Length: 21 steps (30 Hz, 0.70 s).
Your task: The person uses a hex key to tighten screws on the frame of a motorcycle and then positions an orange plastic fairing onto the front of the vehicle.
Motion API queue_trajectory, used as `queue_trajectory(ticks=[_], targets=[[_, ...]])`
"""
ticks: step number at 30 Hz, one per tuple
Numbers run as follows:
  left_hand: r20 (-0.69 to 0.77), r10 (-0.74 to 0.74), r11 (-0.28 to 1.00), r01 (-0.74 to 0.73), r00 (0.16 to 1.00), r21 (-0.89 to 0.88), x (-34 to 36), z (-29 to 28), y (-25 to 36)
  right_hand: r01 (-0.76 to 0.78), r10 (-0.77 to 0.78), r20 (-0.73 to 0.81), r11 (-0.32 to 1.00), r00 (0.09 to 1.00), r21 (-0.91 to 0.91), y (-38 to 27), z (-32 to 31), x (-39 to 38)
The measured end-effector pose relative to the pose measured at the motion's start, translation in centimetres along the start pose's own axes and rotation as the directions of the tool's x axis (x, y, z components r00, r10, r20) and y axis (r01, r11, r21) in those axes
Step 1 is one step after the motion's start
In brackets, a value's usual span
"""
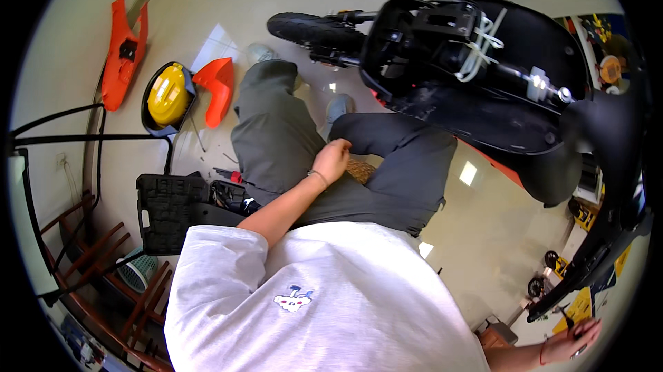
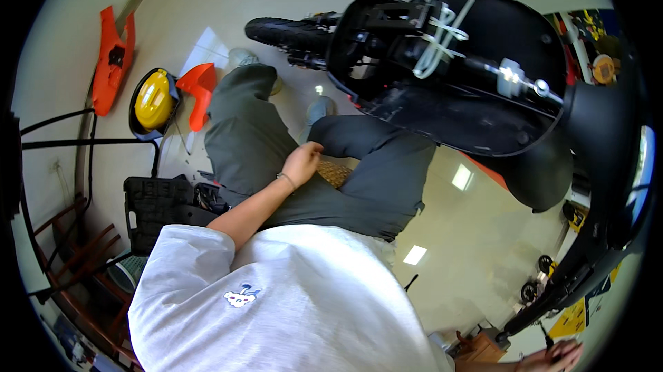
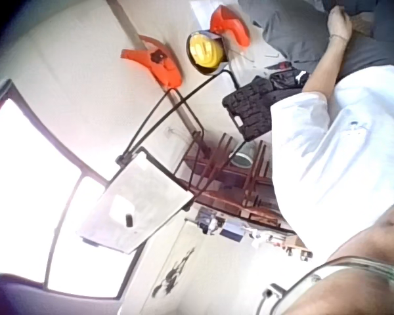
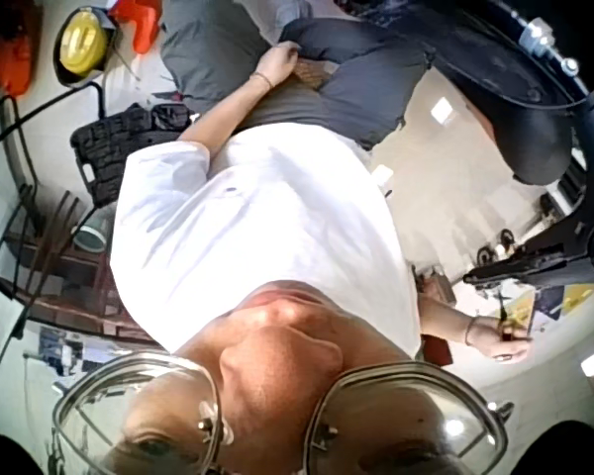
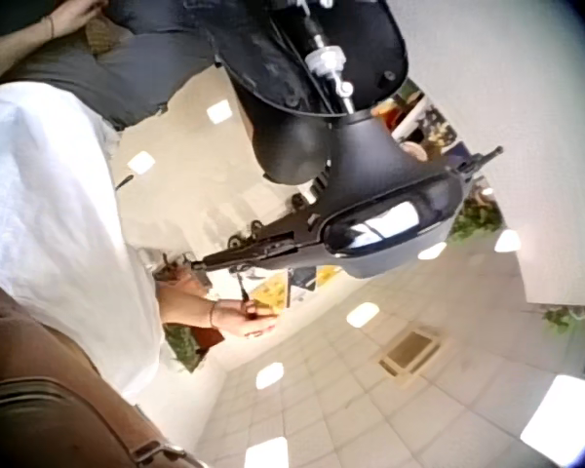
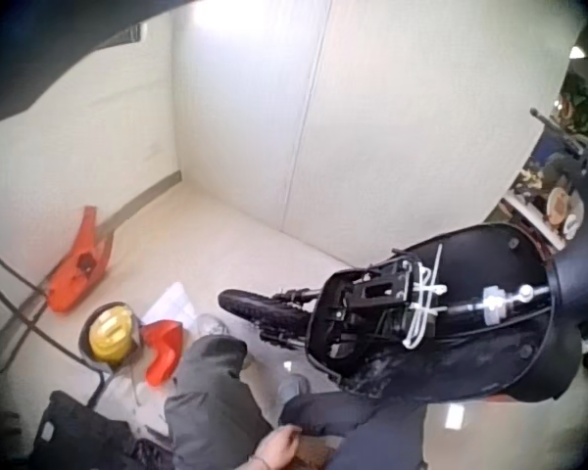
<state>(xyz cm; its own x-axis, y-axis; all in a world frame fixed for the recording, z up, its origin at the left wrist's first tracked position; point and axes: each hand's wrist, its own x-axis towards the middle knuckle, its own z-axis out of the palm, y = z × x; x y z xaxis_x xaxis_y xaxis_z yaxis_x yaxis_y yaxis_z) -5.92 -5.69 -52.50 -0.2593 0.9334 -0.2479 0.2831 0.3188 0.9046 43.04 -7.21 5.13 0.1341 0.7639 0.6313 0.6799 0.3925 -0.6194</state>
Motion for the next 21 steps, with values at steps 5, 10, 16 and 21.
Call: queue_trajectory(ticks=[5, 10, 16, 21], targets=[[0.200, 0.046, 0.987, -0.014, 0.979, -0.160, 0.7, 0.3, 2.0, -0.091, -0.016, 0.882, 0.994, 0.470, 0.067, -8.9, 10.1, -4.6], [0.110, 0.061, 0.995, -0.052, 0.992, -0.087, 0.0, -0.1, 2.5, -0.662, 0.588, 0.807, 0.584, -0.054, -0.470, -3.9, 24.8, -14.8], [-0.367, 0.352, 0.888, -0.431, 0.861, -0.159, -6.6, -10.1, 7.7, -0.423, 0.539, 0.821, 0.711, -0.187, -0.562, 5.4, 37.5, -24.9], [-0.706, -0.010, 0.998, -0.039, 0.708, -0.054, -12.4, -17.9, -0.5, -0.557, 0.634, 0.697, 0.464, -0.335, -0.689, 10.4, 42.6, -22.7]])
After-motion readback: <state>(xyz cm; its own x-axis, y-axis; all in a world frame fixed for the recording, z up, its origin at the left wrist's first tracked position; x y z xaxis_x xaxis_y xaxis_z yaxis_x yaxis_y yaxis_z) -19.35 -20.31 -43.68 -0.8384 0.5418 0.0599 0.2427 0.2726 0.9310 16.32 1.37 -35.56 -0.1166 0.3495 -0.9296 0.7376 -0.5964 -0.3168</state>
